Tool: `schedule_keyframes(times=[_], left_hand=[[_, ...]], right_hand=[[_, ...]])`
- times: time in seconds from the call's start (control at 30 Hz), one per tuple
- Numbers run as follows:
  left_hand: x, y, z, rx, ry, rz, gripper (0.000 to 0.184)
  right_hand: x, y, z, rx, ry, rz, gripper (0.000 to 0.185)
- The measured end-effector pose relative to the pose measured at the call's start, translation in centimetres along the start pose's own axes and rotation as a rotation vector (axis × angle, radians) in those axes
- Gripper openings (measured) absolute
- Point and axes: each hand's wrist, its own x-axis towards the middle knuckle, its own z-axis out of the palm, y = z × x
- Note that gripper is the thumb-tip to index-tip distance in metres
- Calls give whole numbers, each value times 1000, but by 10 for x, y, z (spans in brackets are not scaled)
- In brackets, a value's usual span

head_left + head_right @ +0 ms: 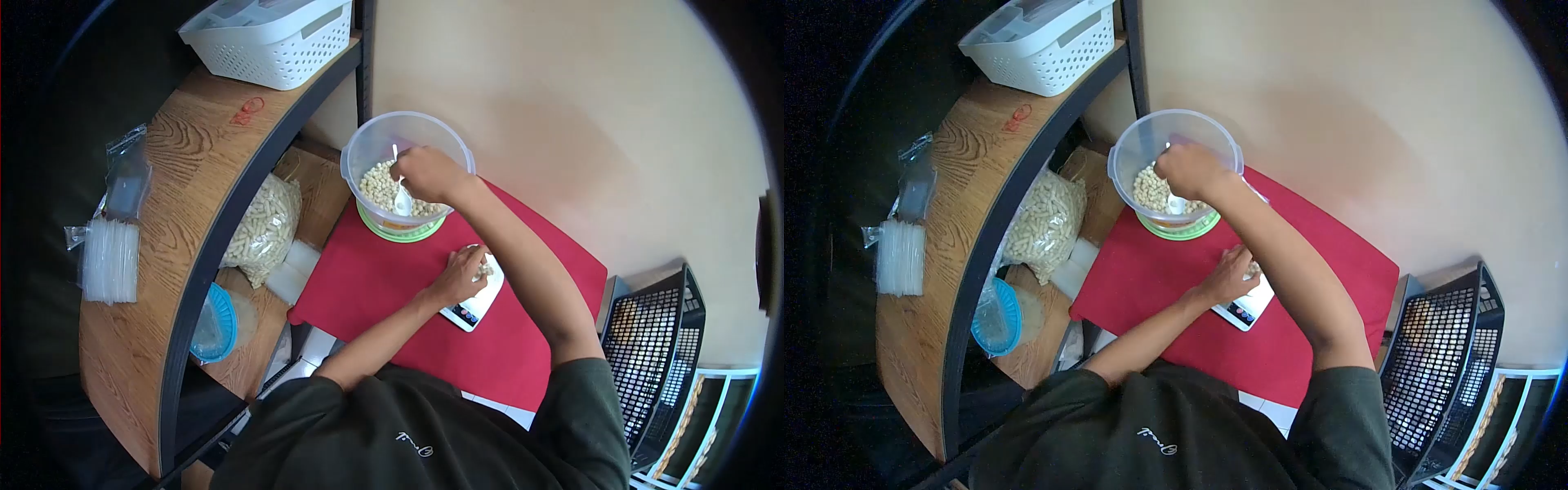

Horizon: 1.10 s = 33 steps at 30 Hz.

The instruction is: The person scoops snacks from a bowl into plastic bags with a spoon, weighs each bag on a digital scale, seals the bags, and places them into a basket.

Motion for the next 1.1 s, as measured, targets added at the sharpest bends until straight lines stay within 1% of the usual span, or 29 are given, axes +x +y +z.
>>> schedule_keyframes(times=[0.03,0.1,0.13,0.17,0.23,0.27,0.3,0.33,0.37,0.4,0.43,0.5,0.53,0.57,0.63,0.67,0.73,0.77,0.83,0.9,0.97,1.0,1.03,1.1], left_hand=[[0,5,-6,2,3,-3,48],[1,11,-17,-434,-40,-170,44],[-1,8,-16,-447,51,-120,43],[-6,5,-15,-445,51,-127,43],[-8,10,-25,-1109,51,-296,43],[-12,15,-35,-1182,7,-336,45],[-14,19,-46,-1177,5,-340,45],[-18,20,-53,-1190,1,-396,46],[-21,22,-61,-1203,-4,-452,47],[-25,22,-69,-1263,-1,-452,50],[-30,23,-77,-1262,-7,-457,50],[-38,24,-92,-1225,-10,-384,55],[-42,24,-101,-1155,-43,-350,61],[-46,26,-109,-1156,-44,-353,61],[-53,32,-122,-971,-66,-319,61],[-58,33,-127,-971,-70,-321,61],[-65,36,-137,-884,-1,-355,56],[-67,38,-143,-882,-4,-352,56],[-71,47,-156,-809,77,-343,49],[-74,54,-170,-783,113,-352,49],[-78,55,-182,-731,172,-286,48],[-79,52,-187,-779,199,-257,53],[-80,53,-192,-776,197,-255,53],[-79,59,-204,-738,314,-205,57]], right_hand=[[13,1,7,1,0,-5,23],[35,8,20,-84,-98,-47,27],[45,13,27,-141,-109,-89,28],[51,18,36,-134,-109,-92,28],[62,21,41,-246,-276,-81,18],[63,22,41,-239,-275,-82,18],[61,22,35,-265,-330,-66,19],[61,23,34,-290,-385,-49,21],[62,24,33,-285,-382,-46,21],[63,26,33,-260,-377,-35,19],[62,27,33,-233,-376,-24,18],[59,31,29,-226,-344,-17,18],[57,32,26,-221,-312,-16,17],[56,33,24,-218,-314,-15,17],[54,35,19,-199,-292,22,17],[54,34,17,-196,-293,25,17],[53,34,16,-219,-410,32,22],[53,34,16,-220,-407,35,22],[51,34,23,-120,-404,56,23],[51,34,27,-74,-414,72,22],[50,36,27,-29,-423,88,22],[49,39,25,1,-443,63,21],[48,41,23,33,-463,37,20],[44,49,16,92,-442,24,18]])
